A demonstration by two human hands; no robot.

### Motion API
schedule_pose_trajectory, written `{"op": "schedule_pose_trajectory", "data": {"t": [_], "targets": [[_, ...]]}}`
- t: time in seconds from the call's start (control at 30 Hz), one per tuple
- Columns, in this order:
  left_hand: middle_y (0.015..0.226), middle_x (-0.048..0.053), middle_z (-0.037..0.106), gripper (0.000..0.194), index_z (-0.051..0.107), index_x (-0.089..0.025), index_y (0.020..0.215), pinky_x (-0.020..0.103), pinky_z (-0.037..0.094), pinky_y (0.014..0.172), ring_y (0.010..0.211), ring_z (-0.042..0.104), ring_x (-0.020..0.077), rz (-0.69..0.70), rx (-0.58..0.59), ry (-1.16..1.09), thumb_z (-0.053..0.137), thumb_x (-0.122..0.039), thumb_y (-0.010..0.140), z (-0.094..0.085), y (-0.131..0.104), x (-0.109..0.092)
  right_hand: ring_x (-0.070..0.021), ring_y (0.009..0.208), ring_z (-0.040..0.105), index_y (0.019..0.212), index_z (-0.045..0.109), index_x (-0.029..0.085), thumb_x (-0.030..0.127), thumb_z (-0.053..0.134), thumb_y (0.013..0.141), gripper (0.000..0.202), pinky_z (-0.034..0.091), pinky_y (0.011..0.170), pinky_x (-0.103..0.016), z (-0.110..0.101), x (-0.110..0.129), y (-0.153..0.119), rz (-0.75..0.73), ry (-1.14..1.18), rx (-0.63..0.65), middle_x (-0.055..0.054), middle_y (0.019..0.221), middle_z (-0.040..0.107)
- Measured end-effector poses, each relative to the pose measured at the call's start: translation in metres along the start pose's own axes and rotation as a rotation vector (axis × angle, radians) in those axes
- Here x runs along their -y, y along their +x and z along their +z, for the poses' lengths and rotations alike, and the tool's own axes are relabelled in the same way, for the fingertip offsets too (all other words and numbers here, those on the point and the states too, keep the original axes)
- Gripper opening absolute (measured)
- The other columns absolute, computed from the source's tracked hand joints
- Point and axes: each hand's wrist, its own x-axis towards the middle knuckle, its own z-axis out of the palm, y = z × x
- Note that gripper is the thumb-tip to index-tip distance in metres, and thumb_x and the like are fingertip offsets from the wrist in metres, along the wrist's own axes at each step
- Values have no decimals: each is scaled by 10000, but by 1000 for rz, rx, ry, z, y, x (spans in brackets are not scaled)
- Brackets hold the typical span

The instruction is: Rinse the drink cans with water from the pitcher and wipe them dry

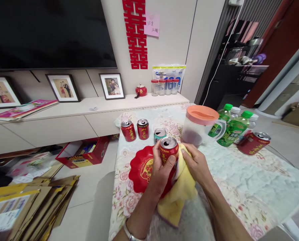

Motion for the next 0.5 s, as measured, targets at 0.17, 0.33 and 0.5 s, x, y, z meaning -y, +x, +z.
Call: {"op": "schedule_pose_trajectory", "data": {"t": [0.17, 0.33, 0.5], "targets": [[1538, 104, 554, 728, 389, -298, 1521, 486, 395, 1213, 1445, 512, 316, -8, -72, 105, 723, -482, 901, 0, 2, -1, -247, 1040, 697, 1131, 753, 217, 404, 590, 981, 290, 526, 925, -384, 2, 4, -3, -7, 14, -22, -78, 1081, 752], [1499, 99, 581, 713, 360, -303, 1500, 490, 435, 1176, 1380, 570, 303, -10, -56, 73, 725, -448, 905, -1, 4, 1, -225, 1077, 685, 1184, 738, 240, 303, 669, 966, 236, 543, 945, -372, 2, 17, -9, -243, 91, -143, -75, 1130, 717], [1496, 109, 583, 702, 366, -301, 1471, 476, 453, 1167, 1373, 585, 302, -23, -22, -2, 732, -459, 894, 1, 2, 0, -220, 1097, 668, 1229, 728, 245, 226, 679, 948, 286, 546, 953, -361, 1, 23, -10, -388, 27, -182, -82, 1162, 682]]}}
